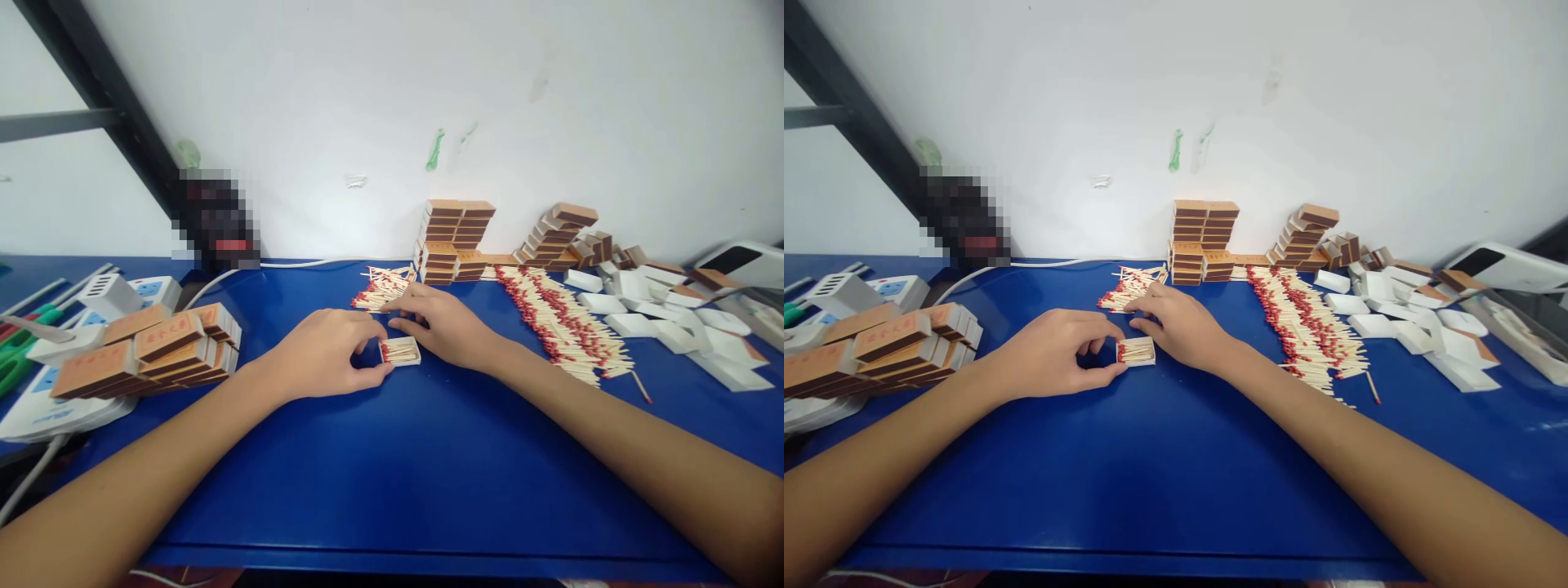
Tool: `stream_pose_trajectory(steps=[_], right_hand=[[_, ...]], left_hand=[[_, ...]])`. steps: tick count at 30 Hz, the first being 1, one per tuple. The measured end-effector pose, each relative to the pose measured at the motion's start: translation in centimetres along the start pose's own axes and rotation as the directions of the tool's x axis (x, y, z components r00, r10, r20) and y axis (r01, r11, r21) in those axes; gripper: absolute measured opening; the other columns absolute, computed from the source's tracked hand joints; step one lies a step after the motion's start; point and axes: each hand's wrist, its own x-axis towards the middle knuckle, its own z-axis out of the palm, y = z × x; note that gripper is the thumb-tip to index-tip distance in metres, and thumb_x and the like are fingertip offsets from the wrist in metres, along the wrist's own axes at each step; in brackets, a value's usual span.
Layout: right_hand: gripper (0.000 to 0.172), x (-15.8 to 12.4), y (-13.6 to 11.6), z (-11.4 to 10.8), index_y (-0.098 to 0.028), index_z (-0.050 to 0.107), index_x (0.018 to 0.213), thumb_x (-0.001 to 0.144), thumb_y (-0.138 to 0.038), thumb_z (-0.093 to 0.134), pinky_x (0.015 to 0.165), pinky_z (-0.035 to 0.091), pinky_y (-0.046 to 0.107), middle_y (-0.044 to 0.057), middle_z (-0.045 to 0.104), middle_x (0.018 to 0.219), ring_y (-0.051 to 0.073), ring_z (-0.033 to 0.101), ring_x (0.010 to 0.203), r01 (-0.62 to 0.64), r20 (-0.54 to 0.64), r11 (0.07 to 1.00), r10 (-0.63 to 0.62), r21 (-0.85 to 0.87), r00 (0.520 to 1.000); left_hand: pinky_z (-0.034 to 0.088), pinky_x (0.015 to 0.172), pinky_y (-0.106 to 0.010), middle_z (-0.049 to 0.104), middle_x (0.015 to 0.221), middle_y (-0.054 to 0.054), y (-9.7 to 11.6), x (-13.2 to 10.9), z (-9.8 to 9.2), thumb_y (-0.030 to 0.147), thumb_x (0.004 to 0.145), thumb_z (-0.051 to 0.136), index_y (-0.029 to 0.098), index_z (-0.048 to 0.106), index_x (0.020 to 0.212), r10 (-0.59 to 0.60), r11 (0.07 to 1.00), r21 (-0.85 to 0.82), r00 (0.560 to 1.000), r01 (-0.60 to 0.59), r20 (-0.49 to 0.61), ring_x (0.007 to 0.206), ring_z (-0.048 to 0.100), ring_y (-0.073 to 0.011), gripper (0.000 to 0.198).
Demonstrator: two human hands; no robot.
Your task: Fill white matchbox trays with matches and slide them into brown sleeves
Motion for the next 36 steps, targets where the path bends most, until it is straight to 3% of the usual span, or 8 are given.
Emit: stream_pose_trajectory(steps=[7, 11, 15, 20, 28, 33, 36], right_hand=[[0.005, 0.1, 0.3, 0.7, -0.021, 0.069, 0.097, 0.099, -0.021, 0.065, 0.073, 0.043, 0.030, 0.003, 0.059, 0.091, 0.017, 0.057, 0.080, -0.070, -0.021, 0.998, 0.070, 0.004, 0.997], [0.011, 0.1, 0.2, 0.8, -0.022, 0.070, 0.108, 0.101, -0.021, 0.062, 0.074, 0.042, 0.030, 0.004, 0.061, 0.094, 0.018, 0.057, 0.082, -0.072, -0.032, 0.997, 0.072, -0.010, 0.997], [0.012, 0.1, 0.3, 1.0, -0.022, 0.072, 0.103, 0.102, -0.021, 0.060, 0.072, 0.041, 0.030, 0.003, 0.059, 0.092, 0.017, 0.055, 0.079, -0.075, -0.034, 0.997, 0.074, -0.011, 0.997], [0.015, 0.1, 0.4, 1.0, -0.023, 0.071, 0.113, 0.102, -0.022, 0.061, 0.073, 0.040, 0.029, 0.002, 0.058, 0.093, 0.017, 0.055, 0.080, -0.079, -0.030, 0.997, 0.079, -0.008, 0.996], [0.007, 0.1, 0.3, 0.6, -0.021, 0.061, 0.097, 0.103, -0.024, 0.060, 0.073, 0.041, 0.030, 0.005, 0.062, 0.098, 0.019, 0.057, 0.084, -0.101, 0.018, 0.991, 0.103, -0.083, 0.995], [0.008, -0.2, 0.6, 0.1, -0.021, 0.058, 0.096, 0.104, -0.022, 0.056, 0.076, 0.043, 0.033, 0.008, 0.064, 0.105, 0.021, 0.060, 0.088, -0.143, 0.065, 0.972, 0.158, -0.187, 0.985], [0.009, -0.6, 0.3, -1.0, -0.022, 0.057, 0.097, 0.105, -0.025, 0.055, 0.077, 0.044, 0.034, 0.008, 0.063, 0.104, 0.022, 0.060, 0.088, -0.148, 0.051, 0.978, 0.157, -0.146, 0.986]], left_hand=[[0.041, 0.065, -0.030, 0.070, 0.082, -0.001, 0.2, 0.0, 0.0, 0.041, 0.093, 0.065, 0.018, 0.075, 0.098, 0.023, 1.000, 0.011, 1.000, -0.023, 0.011, 0.070, 0.061, -0.0157, 0.025], [0.041, 0.064, -0.030, 0.070, 0.082, -0.001, 0.1, 0.0, 0.0, 0.041, 0.094, 0.065, 0.018, 0.074, 0.098, 0.034, 0.999, 0.020, 0.999, -0.034, 0.004, 0.070, 0.062, -0.0155, 0.025], [0.041, 0.064, -0.029, 0.070, 0.081, 0.000, 0.1, 0.0, 0.1, 0.041, 0.094, 0.065, 0.019, 0.074, 0.099, 0.034, 0.999, 0.020, 0.999, -0.034, 0.002, 0.069, 0.061, -0.0151, 0.025], [0.040, 0.064, -0.029, 0.070, 0.081, 0.000, 0.0, -0.1, 0.1, 0.041, 0.094, 0.066, 0.019, 0.073, 0.100, 0.038, 0.999, 0.016, 0.999, -0.038, -0.002, 0.069, 0.062, -0.0151, 0.024], [0.041, 0.064, -0.029, 0.071, 0.083, -0.001, 0.1, 0.0, 0.0, 0.041, 0.094, 0.066, 0.020, 0.074, 0.099, 0.030, 0.999, 0.021, 1.000, -0.030, 0.009, 0.070, 0.062, -0.0156, 0.024], [0.040, 0.064, -0.029, 0.070, 0.082, 0.000, 0.0, 0.0, -0.1, 0.041, 0.094, 0.066, 0.020, 0.073, 0.099, 0.039, 0.999, 0.020, 0.999, -0.039, 0.000, 0.069, 0.061, -0.0151, 0.022], [0.040, 0.064, -0.030, 0.069, 0.081, 0.000, -0.1, 0.0, -0.1, 0.041, 0.093, 0.066, 0.019, 0.073, 0.098, 0.021, 0.999, 0.028, 1.000, -0.021, -0.004, 0.069, 0.060, -0.0151, 0.023]])
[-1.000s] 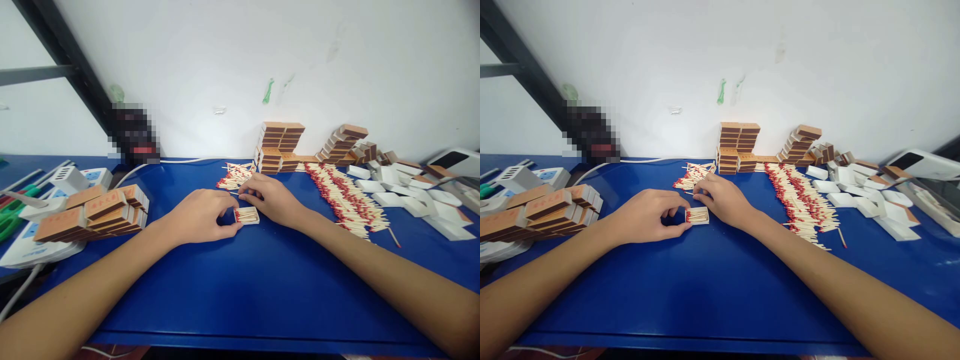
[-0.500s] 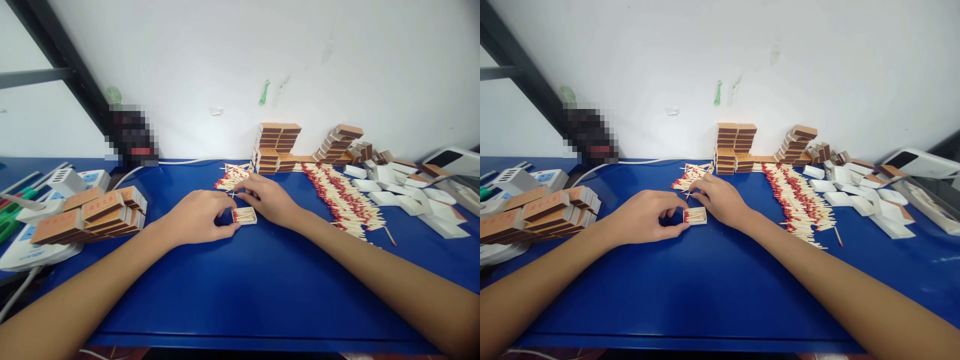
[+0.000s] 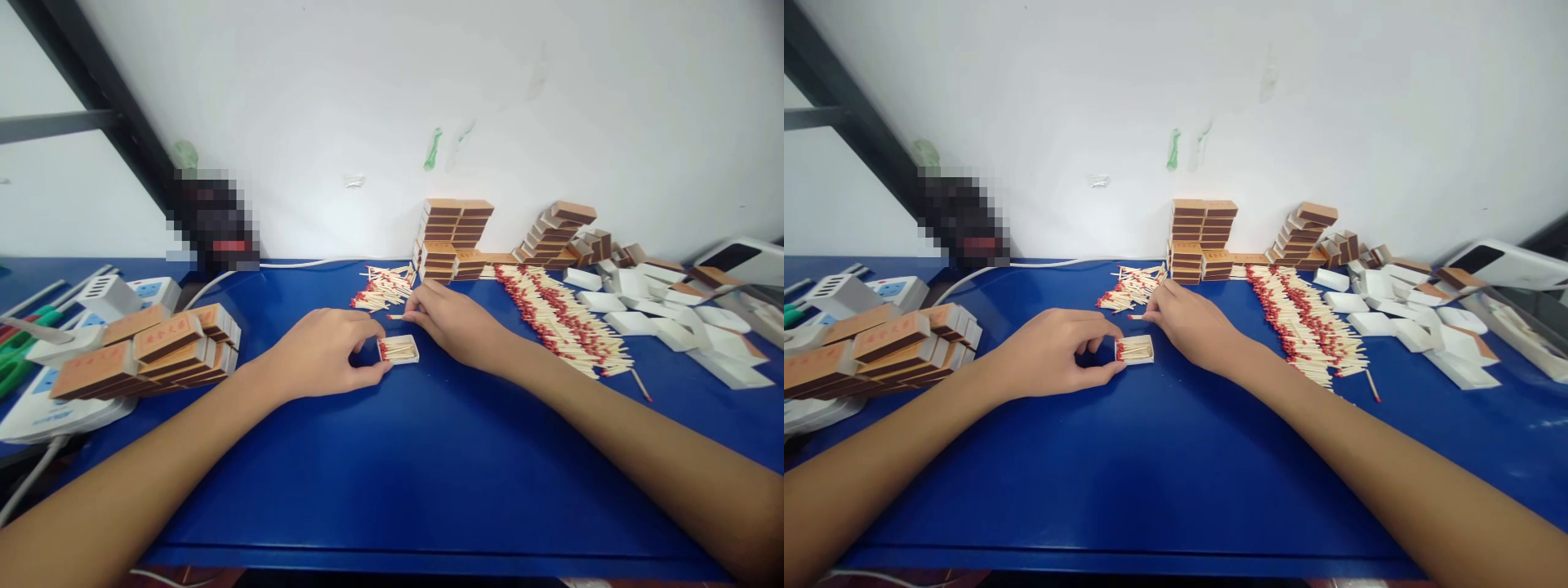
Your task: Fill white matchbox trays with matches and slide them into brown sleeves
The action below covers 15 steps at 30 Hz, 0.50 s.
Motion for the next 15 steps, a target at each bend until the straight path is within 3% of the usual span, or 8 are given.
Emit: stream_pose_trajectory(steps=[5, 9, 12, 15], right_hand=[[0.016, -1.4, -1.9, -1.8, -0.023, 0.058, 0.094, 0.107, -0.030, 0.052, 0.072, 0.044, 0.032, 0.006, 0.063, 0.098, 0.020, 0.058, 0.082, 0.079, 0.055, 0.983, -0.089, 0.165, 0.995], [0.019, -1.7, -2.6, -1.4, -0.023, 0.061, 0.092, 0.106, -0.034, 0.054, 0.072, 0.044, 0.032, 0.004, 0.064, 0.091, 0.018, 0.057, 0.079, 0.082, 0.106, 0.975, -0.106, 0.208, 0.989], [0.020, -0.9, -1.0, -0.5, -0.022, 0.063, 0.093, 0.106, -0.032, 0.054, 0.074, 0.045, 0.033, 0.005, 0.065, 0.089, 0.020, 0.059, 0.081, 0.074, -0.053, 0.985, -0.066, 0.154, 0.996], [0.015, 0.2, 1.2, 0.2, -0.020, 0.068, 0.100, 0.103, -0.027, 0.055, 0.083, 0.047, 0.037, 0.010, 0.069, 0.100, 0.024, 0.062, 0.093, 0.024, -0.219, 0.999, -0.015, 0.036, 0.976]], left_hand=[[0.039, 0.063, -0.030, 0.069, 0.079, 0.000, -0.1, 0.0, 0.0, 0.042, 0.092, 0.068, 0.019, 0.075, 0.100, -0.046, 0.999, 0.010, 0.999, 0.046, -0.005, 0.069, 0.060, -0.0160, 0.025], [0.039, 0.064, -0.030, 0.070, 0.080, -0.001, -0.2, 0.0, 0.0, 0.042, 0.091, 0.068, 0.019, 0.076, 0.100, -0.054, 0.998, 0.010, 0.999, 0.054, -0.003, 0.070, 0.061, -0.0165, 0.025], [0.040, 0.065, -0.030, 0.070, 0.080, -0.001, -0.2, 0.0, 0.1, 0.042, 0.092, 0.067, 0.019, 0.076, 0.102, -0.043, 0.999, 0.014, 0.999, 0.043, -0.010, 0.070, 0.062, -0.0168, 0.027], [0.040, 0.065, -0.030, 0.071, 0.081, -0.001, -0.1, 0.0, 0.0, 0.041, 0.093, 0.067, 0.019, 0.076, 0.102, -0.034, 0.999, 0.019, 0.999, 0.034, -0.008, 0.070, 0.062, -0.0163, 0.026]])
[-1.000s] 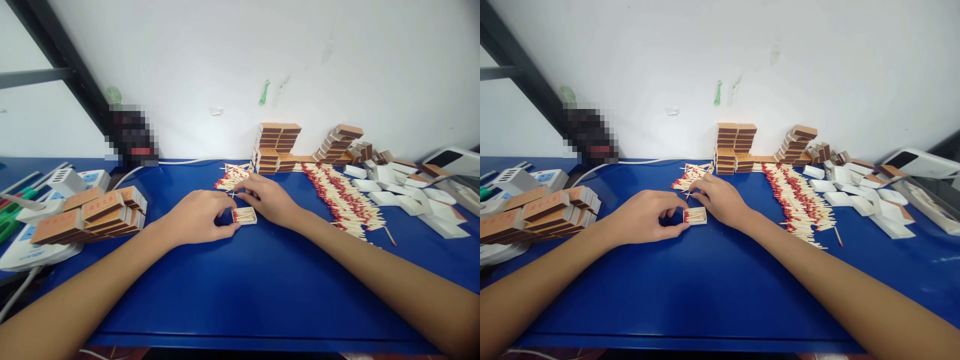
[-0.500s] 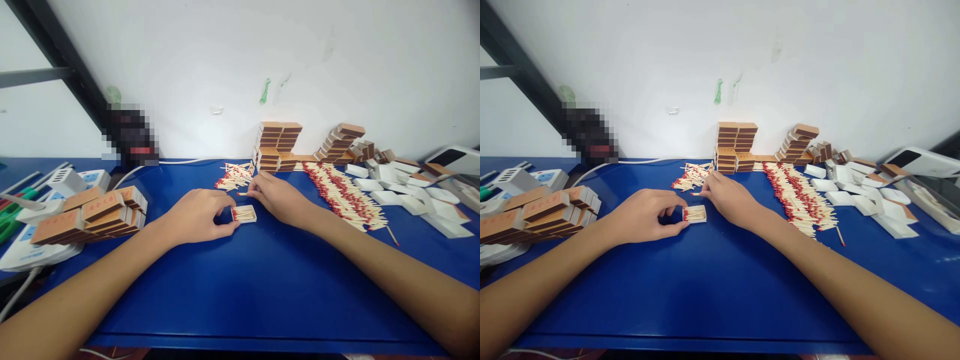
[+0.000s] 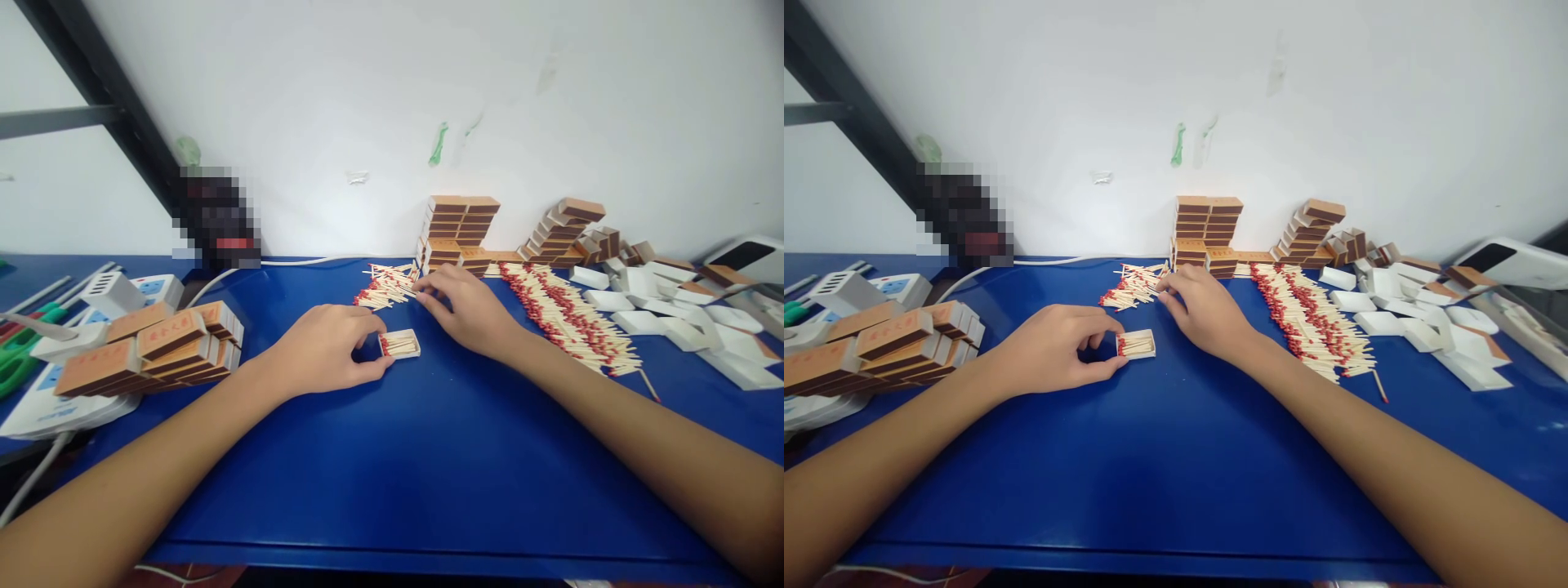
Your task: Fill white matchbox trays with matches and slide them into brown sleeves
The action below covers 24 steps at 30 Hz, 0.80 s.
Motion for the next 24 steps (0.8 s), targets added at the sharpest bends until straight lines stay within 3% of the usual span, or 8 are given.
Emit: stream_pose_trajectory(steps=[5, 11, 15, 20, 24], right_hand=[[0.008, 0.8, 1.6, 1.2, -0.020, 0.072, 0.092, 0.094, -0.027, 0.069, 0.072, 0.044, 0.034, 0.006, 0.069, 0.090, 0.021, 0.059, 0.077, -0.122, -0.055, 0.991, 0.119, -0.055, 0.991], [0.011, 0.9, 1.3, 0.8, -0.019, 0.067, 0.086, 0.096, -0.023, 0.065, 0.068, 0.041, 0.033, 0.006, 0.068, 0.088, 0.019, 0.058, 0.074, -0.198, 0.034, 0.975, 0.202, -0.098, 0.979], [0.017, 0.6, 1.5, 0.0, -0.020, 0.061, 0.084, 0.100, -0.025, 0.058, 0.072, 0.042, 0.034, 0.008, 0.067, 0.089, 0.022, 0.060, 0.080, -0.152, 0.131, 0.981, 0.168, -0.119, 0.977], [0.012, 0.5, 1.5, -0.1, -0.020, 0.060, 0.090, 0.101, -0.023, 0.055, 0.077, 0.045, 0.035, 0.009, 0.066, 0.095, 0.023, 0.061, 0.086, -0.111, 0.063, 0.994, 0.112, -0.026, 0.992], [0.011, 0.5, 1.6, 0.4, -0.020, 0.062, 0.089, 0.099, -0.024, 0.062, 0.074, 0.044, 0.033, 0.006, 0.063, 0.092, 0.020, 0.058, 0.079, -0.044, 0.083, 0.998, 0.040, 0.038, 0.996]], left_hand=[[0.038, 0.063, -0.030, 0.070, 0.080, 0.000, 0.1, 0.0, -0.1, 0.041, 0.092, 0.067, 0.019, 0.076, 0.099, -0.008, 1.000, -0.002, 1.000, 0.008, 0.013, 0.069, 0.061, -0.0155, 0.024], [0.040, 0.065, -0.030, 0.070, 0.081, 0.000, 0.1, 0.0, 0.1, 0.042, 0.093, 0.067, 0.019, 0.076, 0.103, 0.001, 1.000, -0.004, 1.000, -0.001, 0.001, 0.070, 0.061, -0.0158, 0.027], [0.038, 0.064, -0.030, 0.069, 0.079, 0.000, 0.1, 0.0, 0.0, 0.041, 0.092, 0.067, 0.020, 0.076, 0.102, -0.012, 1.000, -0.010, 1.000, 0.012, 0.015, 0.069, 0.060, -0.0156, 0.026], [0.037, 0.063, -0.029, 0.069, 0.080, 0.000, 0.2, 0.0, 0.0, 0.042, 0.092, 0.067, 0.019, 0.076, 0.101, -0.018, 1.000, -0.012, 1.000, 0.018, 0.018, 0.069, 0.059, -0.0155, 0.026], [0.037, 0.064, -0.030, 0.069, 0.081, 0.000, 0.2, 0.0, 0.1, 0.042, 0.092, 0.067, 0.020, 0.075, 0.101, -0.010, 1.000, -0.008, 1.000, 0.010, 0.019, 0.069, 0.059, -0.0154, 0.025]])
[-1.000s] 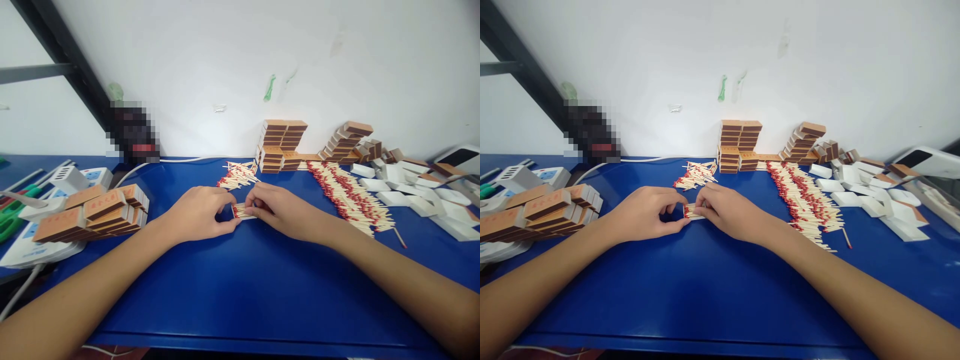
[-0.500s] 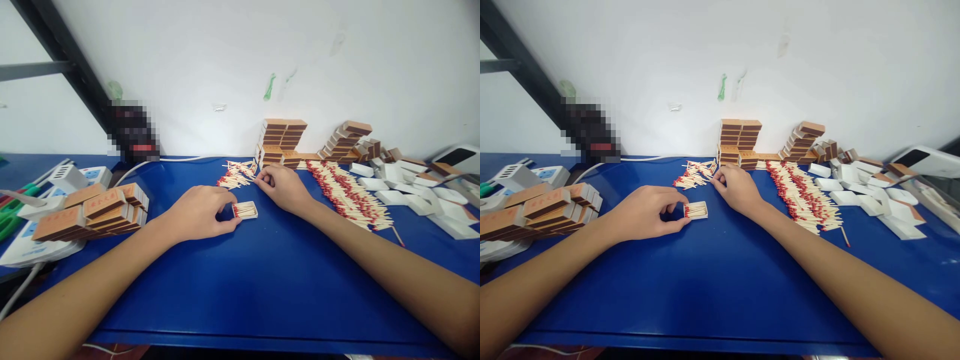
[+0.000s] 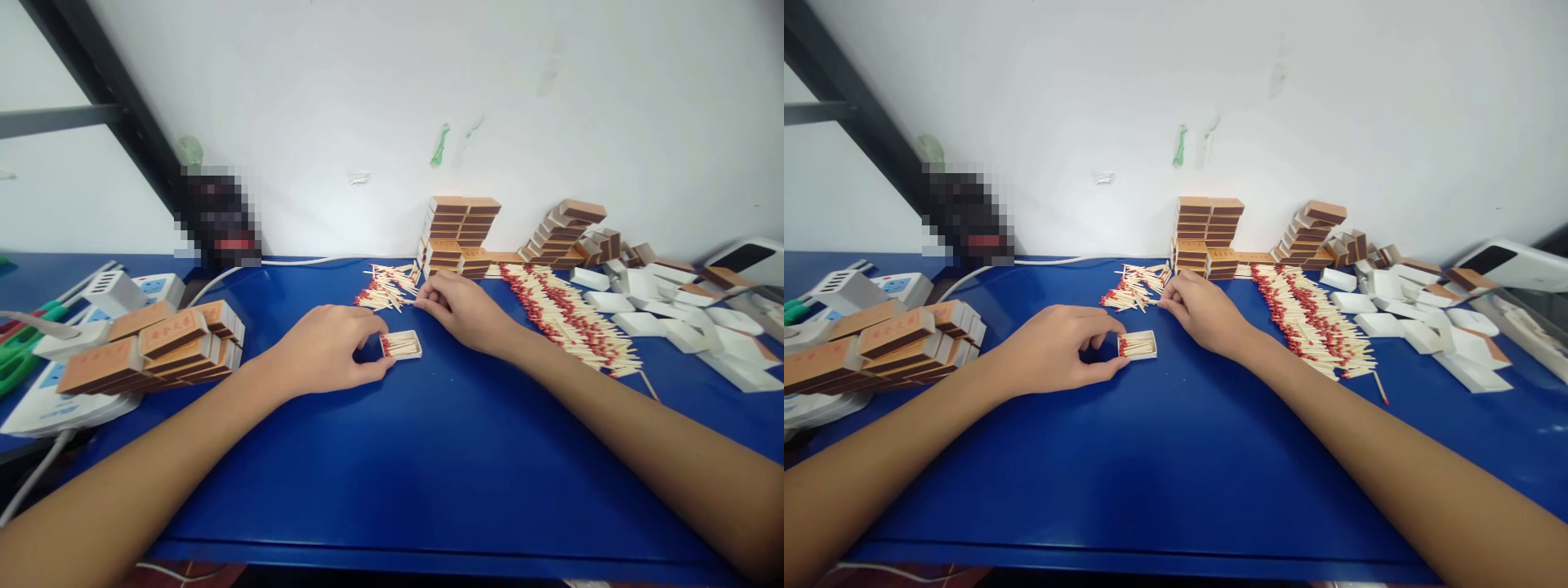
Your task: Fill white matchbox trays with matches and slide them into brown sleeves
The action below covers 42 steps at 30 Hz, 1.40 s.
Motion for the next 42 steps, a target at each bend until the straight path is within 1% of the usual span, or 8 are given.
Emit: stream_pose_trajectory(steps=[8, 12, 16, 22, 26, 31, 35, 42], right_hand=[[0.005, 0.2, 0.2, 0.1, -0.021, 0.068, 0.091, 0.096, -0.023, 0.069, 0.070, 0.041, 0.031, 0.002, 0.057, 0.085, 0.017, 0.051, 0.072, 0.046, -0.022, 0.999, -0.046, 0.018, 0.999], [0.010, 0.2, 0.2, 0.2, -0.020, 0.067, 0.087, 0.096, -0.024, 0.068, 0.071, 0.042, 0.032, 0.003, 0.058, 0.087, 0.018, 0.053, 0.075, -0.001, 0.006, 1.000, 0.001, 0.010, 1.000], [0.011, 0.0, 0.1, -0.2, -0.020, 0.063, 0.090, 0.100, -0.025, 0.062, 0.074, 0.043, 0.034, 0.006, 0.060, 0.092, 0.020, 0.055, 0.079, -0.021, 0.029, 0.999, 0.022, -0.026, 0.999], [0.015, -0.7, -1.8, -1.4, -0.021, 0.061, 0.090, 0.102, -0.028, 0.057, 0.075, 0.043, 0.034, 0.006, 0.061, 0.093, 0.021, 0.055, 0.081, -0.011, 0.067, 1.000, 0.010, 0.015, 0.998], [0.016, -1.3, -2.8, -1.4, -0.022, 0.062, 0.093, 0.104, -0.031, 0.055, 0.072, 0.043, 0.033, 0.006, 0.062, 0.092, 0.021, 0.056, 0.080, 0.002, 0.084, 1.000, -0.004, 0.026, 0.996], [0.014, -1.2, -1.4, -0.6, -0.022, 0.060, 0.088, 0.101, -0.027, 0.059, 0.072, 0.042, 0.034, 0.007, 0.063, 0.092, 0.021, 0.057, 0.079, -0.068, 0.072, 0.991, 0.076, -0.112, 0.994], [0.007, -0.8, -0.5, -0.2, -0.022, 0.064, 0.097, 0.099, -0.029, 0.064, 0.072, 0.043, 0.033, 0.006, 0.064, 0.095, 0.020, 0.058, 0.080, -0.048, 0.045, 0.995, 0.052, -0.089, 0.998], [0.012, -0.5, -1.1, -0.6, -0.021, 0.062, 0.089, 0.100, -0.026, 0.060, 0.074, 0.043, 0.034, 0.007, 0.063, 0.092, 0.022, 0.058, 0.081, -0.081, 0.100, 0.991, 0.092, -0.106, 0.991]], left_hand=[[0.038, 0.064, -0.030, 0.069, 0.082, -0.001, 0.0, 0.0, -0.1, 0.041, 0.093, 0.065, 0.019, 0.074, 0.098, 0.008, 1.000, -0.009, 1.000, -0.007, 0.007, 0.069, 0.058, -0.0155, 0.024], [0.038, 0.063, -0.030, 0.069, 0.081, 0.000, 0.1, 0.0, -0.2, 0.042, 0.093, 0.066, 0.019, 0.074, 0.097, -0.002, 1.000, -0.009, 1.000, 0.002, 0.013, 0.068, 0.058, -0.0151, 0.025], [0.039, 0.063, -0.030, 0.069, 0.080, 0.001, 0.1, 0.1, -0.2, 0.041, 0.092, 0.066, 0.019, 0.076, 0.101, -0.006, 1.000, -0.014, 1.000, 0.006, 0.000, 0.068, 0.058, -0.0147, 0.025], [0.039, 0.064, -0.030, 0.069, 0.080, 0.000, 0.0, 0.0, -0.3, 0.040, 0.092, 0.066, 0.019, 0.076, 0.101, -0.003, 1.000, -0.007, 1.000, 0.003, -0.005, 0.068, 0.059, -0.0149, 0.025], [0.039, 0.063, -0.030, 0.070, 0.080, 0.000, -0.1, 0.0, -0.3, 0.039, 0.092, 0.066, 0.019, 0.076, 0.099, 0.003, 1.000, -0.005, 1.000, -0.003, -0.007, 0.068, 0.060, -0.0153, 0.024], [0.040, 0.064, -0.030, 0.071, 0.081, -0.001, 0.0, 0.0, -0.3, 0.040, 0.093, 0.065, 0.018, 0.076, 0.102, -0.008, 1.000, -0.004, 1.000, 0.008, -0.004, 0.069, 0.060, -0.0158, 0.026], [0.039, 0.064, -0.030, 0.071, 0.081, -0.001, 0.1, 0.1, -0.4, 0.039, 0.092, 0.066, 0.019, 0.076, 0.101, -0.013, 1.000, -0.008, 1.000, 0.013, 0.009, 0.069, 0.060, -0.0158, 0.024], [0.039, 0.064, -0.030, 0.071, 0.082, -0.001, 0.1, 0.1, -0.4, 0.039, 0.093, 0.066, 0.019, 0.076, 0.102, -0.009, 1.000, 0.002, 1.000, 0.009, 0.005, 0.070, 0.061, -0.0162, 0.024]])
